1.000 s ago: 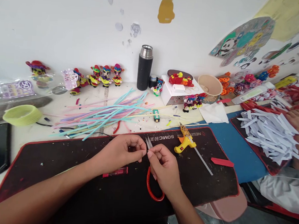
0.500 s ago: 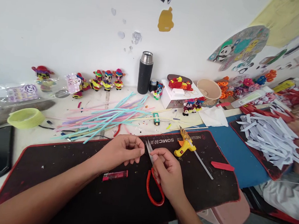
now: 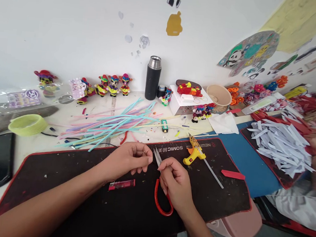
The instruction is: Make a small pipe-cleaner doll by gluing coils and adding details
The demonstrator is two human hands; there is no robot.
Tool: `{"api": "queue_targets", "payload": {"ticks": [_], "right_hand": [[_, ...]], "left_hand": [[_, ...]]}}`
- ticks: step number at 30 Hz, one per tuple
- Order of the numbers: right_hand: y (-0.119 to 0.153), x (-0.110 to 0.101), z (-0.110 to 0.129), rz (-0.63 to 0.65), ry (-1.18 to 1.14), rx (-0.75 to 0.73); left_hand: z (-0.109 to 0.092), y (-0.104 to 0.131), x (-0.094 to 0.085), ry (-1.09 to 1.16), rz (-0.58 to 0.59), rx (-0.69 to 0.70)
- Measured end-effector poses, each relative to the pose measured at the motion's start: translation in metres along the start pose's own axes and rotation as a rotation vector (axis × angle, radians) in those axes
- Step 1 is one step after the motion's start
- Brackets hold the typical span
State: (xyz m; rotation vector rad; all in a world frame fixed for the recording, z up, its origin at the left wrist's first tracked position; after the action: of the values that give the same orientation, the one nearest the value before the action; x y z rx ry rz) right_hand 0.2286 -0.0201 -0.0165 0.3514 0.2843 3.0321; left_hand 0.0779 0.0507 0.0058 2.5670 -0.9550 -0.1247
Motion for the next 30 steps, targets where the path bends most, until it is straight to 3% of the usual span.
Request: {"api": "queue_targets", "payload": {"ticks": [8, 15, 22, 26, 30], "right_hand": [[0.002, 0.004, 0.003, 0.075, 0.032, 0.0], [0.003, -0.006, 0.003, 0.017, 0.137, -0.005], [0.016, -0.029, 0.009, 0.077, 0.601, -0.064], [0.027, -0.046, 0.011, 0.116, 0.923, -0.002], [0.036, -0.047, 0.007, 0.189, 1.168, 0.032]], "left_hand": [[-0.006, 0.001, -0.006, 0.031, -0.028, 0.023], [-0.005, 0.002, -0.013, 0.045, -0.06, 0.032], [0.0, -0.003, -0.016, 0.07, -0.085, 0.012], [0.001, -0.005, -0.019, 0.081, -0.101, 0.01], [-0.001, -0.006, -0.022, 0.092, -0.13, 0.019]]}}
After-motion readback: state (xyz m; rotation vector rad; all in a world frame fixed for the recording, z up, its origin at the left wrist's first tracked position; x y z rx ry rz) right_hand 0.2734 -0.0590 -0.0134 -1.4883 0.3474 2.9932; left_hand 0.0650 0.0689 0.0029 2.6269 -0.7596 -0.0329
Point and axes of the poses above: each hand's wrist, its own y-axis away from the middle knuckle, its own x-axis out of the palm, z = x × y, the point moved 6 cm from there along -y, towards the middle knuckle, and after that the axes turned 4 degrees about -y, right-handed, at the moved point
